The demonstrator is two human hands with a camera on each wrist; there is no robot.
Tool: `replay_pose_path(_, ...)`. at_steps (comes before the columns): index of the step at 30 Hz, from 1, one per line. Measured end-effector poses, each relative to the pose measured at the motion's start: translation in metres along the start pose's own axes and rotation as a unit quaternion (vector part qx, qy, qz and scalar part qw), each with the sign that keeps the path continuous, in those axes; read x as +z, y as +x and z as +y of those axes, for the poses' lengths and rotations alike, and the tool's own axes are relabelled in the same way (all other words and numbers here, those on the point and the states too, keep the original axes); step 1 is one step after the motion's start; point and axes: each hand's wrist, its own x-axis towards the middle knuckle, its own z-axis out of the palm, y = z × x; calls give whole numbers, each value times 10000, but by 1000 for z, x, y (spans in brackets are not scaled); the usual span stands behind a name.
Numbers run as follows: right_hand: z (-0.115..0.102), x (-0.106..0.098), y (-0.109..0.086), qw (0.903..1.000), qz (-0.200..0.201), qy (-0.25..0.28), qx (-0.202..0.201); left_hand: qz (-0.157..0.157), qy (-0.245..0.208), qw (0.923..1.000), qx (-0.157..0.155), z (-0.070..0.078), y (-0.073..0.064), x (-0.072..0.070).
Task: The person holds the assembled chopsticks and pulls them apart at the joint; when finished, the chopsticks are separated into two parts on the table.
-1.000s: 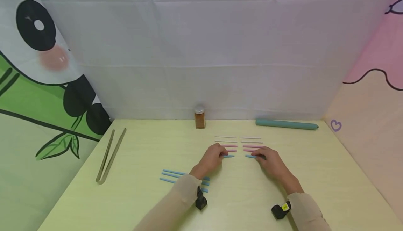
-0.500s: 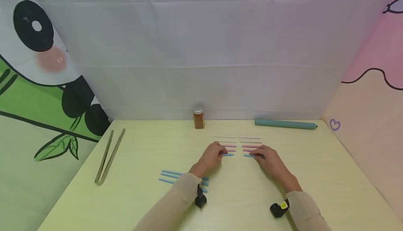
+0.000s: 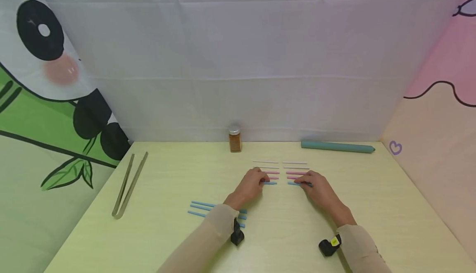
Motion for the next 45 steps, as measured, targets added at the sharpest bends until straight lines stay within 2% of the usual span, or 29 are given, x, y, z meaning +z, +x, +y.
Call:
replay_pose_path(5,-6,1,-2,9999,-48,-68,104,-7,-1,10000,-6,-1,-3,0)
replay_pose_path(10,-18,2,-1,9997,-22,-206,100,132,92,9996,240,-6,-11,-6)
replay_pose_path(13,-29,4,1,9998,98,-133,-117,175,29,9991,380,-11,-16,-20)
replay_pose_path(17,-44,9,4,9988,186,39,-452,53,-98,9988,483,-20,-26,-46)
replay_pose_path(21,-61,16,6,9977,94,228,-633,-96,-173,9983,542,-39,-39,-69)
replay_pose_path(26,-83,27,8,9974,-180,413,-564,-318,-393,9978,437,-73,-61,-88)
replay_pose_path(32,-102,46,4,9920,-482,1056,-492,-586,-893,9940,221,-121,-88,-95)
replay_pose_path(35,-112,54,1,9860,-687,1465,-414,-702,-1004,9923,161,-139,-101,-97)
replay_pose_path(38,-121,62,-2,9807,-909,1700,-319,-833,-1156,9896,220,-148,-112,-100)
replay_pose_path(42,-130,68,-6,9754,-1176,1856,-166,-997,-1268,9859,438,-153,-122,-101)
replay_pose_path(45,-135,72,-7,9757,-1240,1793,-213,-1072,-1237,9849,559,-155,-125,-99)
